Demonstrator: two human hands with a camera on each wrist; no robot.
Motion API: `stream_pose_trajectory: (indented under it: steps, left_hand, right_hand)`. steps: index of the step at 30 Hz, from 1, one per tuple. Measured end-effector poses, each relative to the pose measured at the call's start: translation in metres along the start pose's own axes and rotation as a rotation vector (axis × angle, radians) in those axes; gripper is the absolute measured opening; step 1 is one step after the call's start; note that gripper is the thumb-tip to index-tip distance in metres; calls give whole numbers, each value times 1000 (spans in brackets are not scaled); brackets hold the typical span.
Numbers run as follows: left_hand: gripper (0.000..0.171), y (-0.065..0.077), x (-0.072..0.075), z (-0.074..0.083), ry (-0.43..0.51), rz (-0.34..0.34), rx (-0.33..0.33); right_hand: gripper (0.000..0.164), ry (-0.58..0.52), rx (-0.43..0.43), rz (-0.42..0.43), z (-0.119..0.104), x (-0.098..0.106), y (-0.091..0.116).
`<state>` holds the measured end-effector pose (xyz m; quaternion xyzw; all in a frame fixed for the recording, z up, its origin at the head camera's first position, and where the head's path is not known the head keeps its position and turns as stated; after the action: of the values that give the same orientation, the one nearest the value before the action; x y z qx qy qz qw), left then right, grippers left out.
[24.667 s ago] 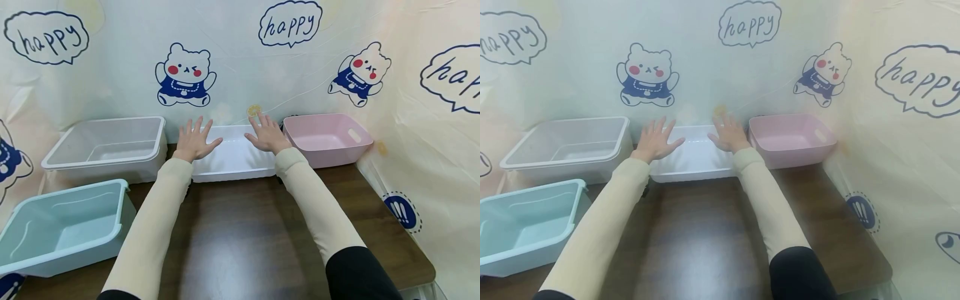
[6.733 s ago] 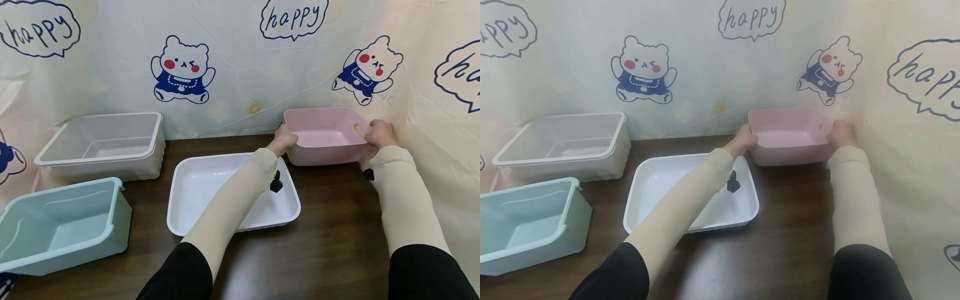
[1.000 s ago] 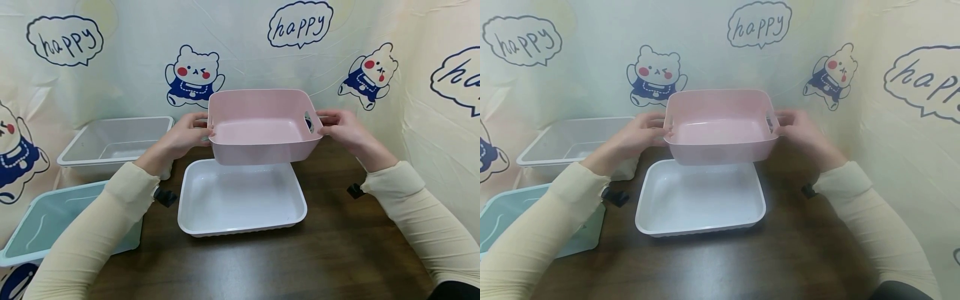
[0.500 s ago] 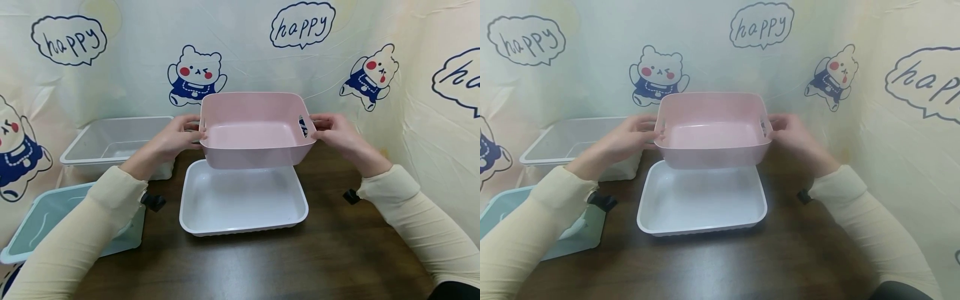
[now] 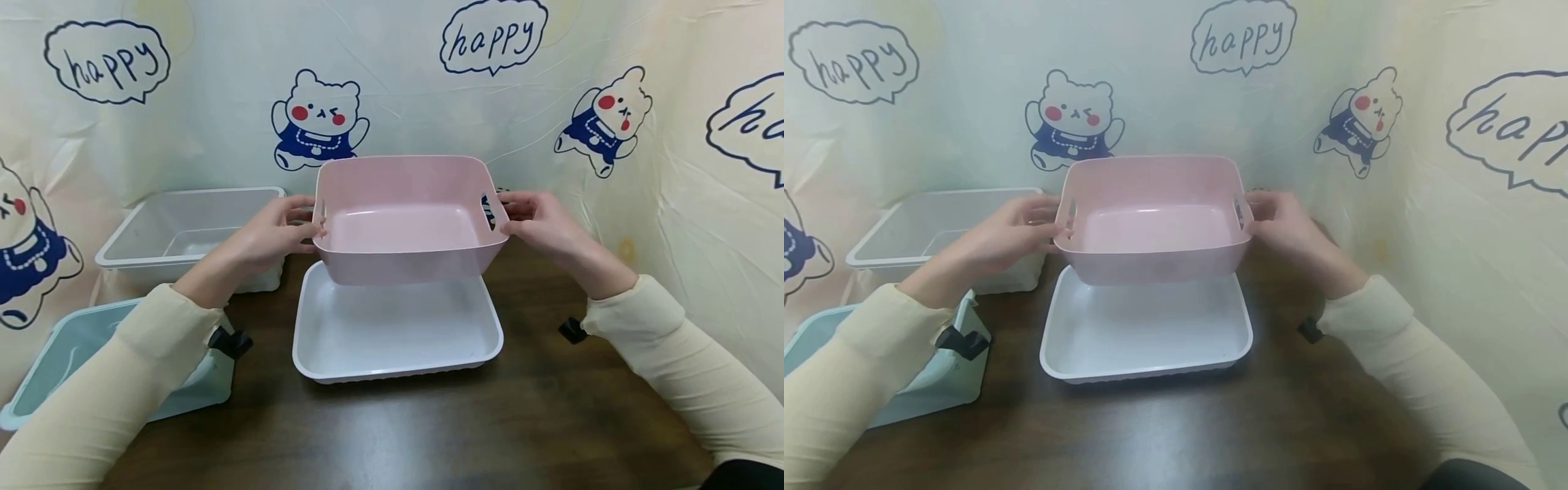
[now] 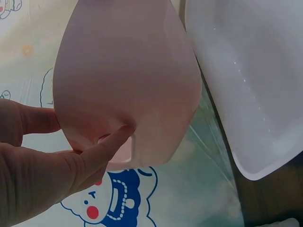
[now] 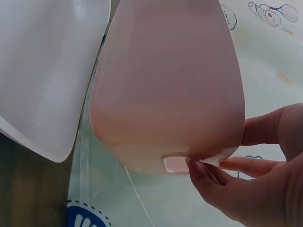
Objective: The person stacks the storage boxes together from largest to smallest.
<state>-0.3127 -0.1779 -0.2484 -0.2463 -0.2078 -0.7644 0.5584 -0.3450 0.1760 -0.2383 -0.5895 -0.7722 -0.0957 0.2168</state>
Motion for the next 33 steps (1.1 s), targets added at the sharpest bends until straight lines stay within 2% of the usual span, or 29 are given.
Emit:
stream_pose_trajectory:
  steps: [5, 19, 33]
  left_hand:
    - [63, 6, -2, 0, -13, -22, -8]
    - [63, 18, -8, -5, -3, -41, -7]
    - [60, 26, -13, -14, 9, -65, -10]
  right_hand:
    - [53, 24, 14, -6, -2, -5, 5]
    - [51, -43, 11, -53, 5, -19, 15]
    - [51, -45, 20, -82, 11, -30, 20]
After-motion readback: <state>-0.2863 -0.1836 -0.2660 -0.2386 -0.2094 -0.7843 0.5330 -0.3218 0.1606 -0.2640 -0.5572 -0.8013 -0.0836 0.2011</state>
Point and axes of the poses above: each hand's wrist, its own y-axis away from the middle knuckle, its own x-axis out of the back of the hand, z = x × y, the point moved 10 cm from there along -y, towards the middle knuckle, and after that the axes turned 10 degrees about -y, right-handed, at the moved point
